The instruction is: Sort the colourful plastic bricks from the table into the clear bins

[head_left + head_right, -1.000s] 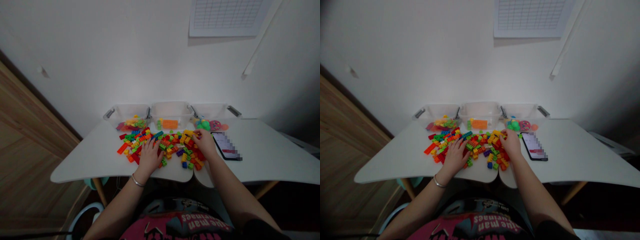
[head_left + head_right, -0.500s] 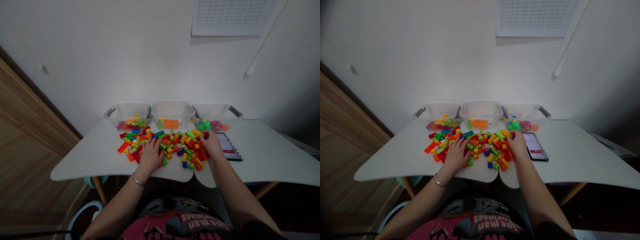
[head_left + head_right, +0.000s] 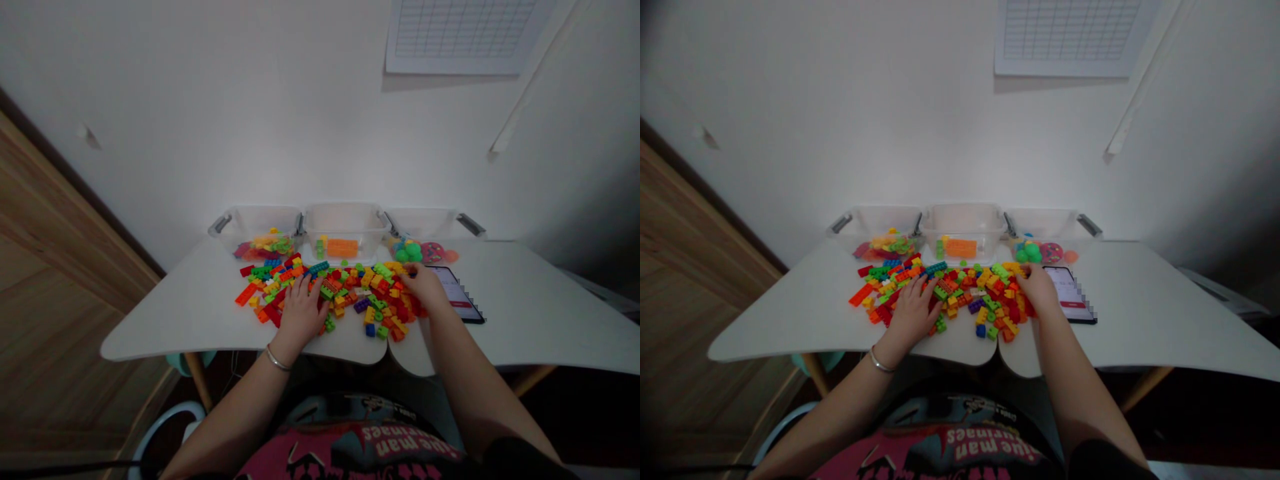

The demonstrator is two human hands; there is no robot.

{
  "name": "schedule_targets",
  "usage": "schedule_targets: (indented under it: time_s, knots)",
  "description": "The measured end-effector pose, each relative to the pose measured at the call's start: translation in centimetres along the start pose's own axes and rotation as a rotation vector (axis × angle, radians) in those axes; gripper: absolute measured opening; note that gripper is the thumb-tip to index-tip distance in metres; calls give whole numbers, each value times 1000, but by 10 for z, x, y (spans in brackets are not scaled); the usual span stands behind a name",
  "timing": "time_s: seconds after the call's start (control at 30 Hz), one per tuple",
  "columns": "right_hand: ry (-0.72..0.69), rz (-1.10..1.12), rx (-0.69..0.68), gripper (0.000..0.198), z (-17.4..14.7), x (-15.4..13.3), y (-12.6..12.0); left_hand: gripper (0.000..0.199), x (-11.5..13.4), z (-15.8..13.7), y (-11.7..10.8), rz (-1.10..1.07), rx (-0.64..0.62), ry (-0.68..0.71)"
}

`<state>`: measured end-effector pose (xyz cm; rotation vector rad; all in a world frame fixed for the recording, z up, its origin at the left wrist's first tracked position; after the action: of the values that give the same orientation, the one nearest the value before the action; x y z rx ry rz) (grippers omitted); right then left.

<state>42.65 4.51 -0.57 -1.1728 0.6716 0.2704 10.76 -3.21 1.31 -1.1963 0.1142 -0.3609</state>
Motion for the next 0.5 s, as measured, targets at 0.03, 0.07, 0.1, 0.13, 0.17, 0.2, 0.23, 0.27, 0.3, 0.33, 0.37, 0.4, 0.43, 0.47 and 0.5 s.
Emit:
schedule_targets:
  time_s: [0.03, 0.07, 0.1, 0.13, 0.17, 0.2, 0.23, 0.27, 0.3, 0.33, 0.37, 0.4, 0.43, 0.47, 0.5]
  knots:
    - [10, 7, -1, 28, 1, 1, 1, 57, 0, 0, 0, -1, 1, 0]
    - [20, 13, -1, 28, 1, 2, 1, 57, 0, 0, 0, -2, 3, -1]
    - [32, 21, 4, 29, 2, 2, 0, 57, 0, 0, -1, -3, 4, -4]
    - [40, 35, 19, 30, 2, 0, -2, 57, 0, 1, -1, -5, 3, -9]
    - [41, 56, 45, 32, 1, -2, -6, 57, 0, 1, -1, -9, 1, -14]
    - [29, 87, 77, 33, -1, -7, -10, 57, -1, 1, -1, -15, -1, -18]
    - [7, 126, 110, 34, -3, -12, -14, 57, -1, 1, -2, -22, -3, -18]
    - [-26, 167, 136, 34, -7, -19, -17, 56, -1, 1, -2, -32, -6, -15]
    - [-67, 207, 150, 33, -12, -27, -20, 56, -1, 1, -3, -44, -8, -11]
    - [-111, 243, 152, 32, -18, -35, -21, 55, 0, 1, -4, -54, -6, -9]
    - [-150, 266, 140, 29, -25, -44, -20, 54, 0, 2, -6, -62, 2, -12]
    - [-191, 282, 117, 27, -33, -52, -18, 53, 1, 2, -9, -68, 16, -17]
    - [-240, 292, 81, 25, -41, -60, -15, 51, 2, 4, -12, -76, 38, -21]
    - [-292, 290, 39, 23, -49, -69, -11, 49, 3, 6, -15, -90, 63, -18]
    - [-343, 280, 2, 22, -57, -76, -7, 47, 5, 8, -19, -116, 83, -4]
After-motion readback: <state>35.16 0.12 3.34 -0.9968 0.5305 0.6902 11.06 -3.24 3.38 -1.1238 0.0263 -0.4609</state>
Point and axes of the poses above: each hand's wrist, its own z-axis towards the middle knuckle, its own y-axis out of the palm, x = y × z, the point moved 4 cm from there along z, towards the middle knuckle, and after that the axes turned 6 degrees about y, right-handed, at the moved point
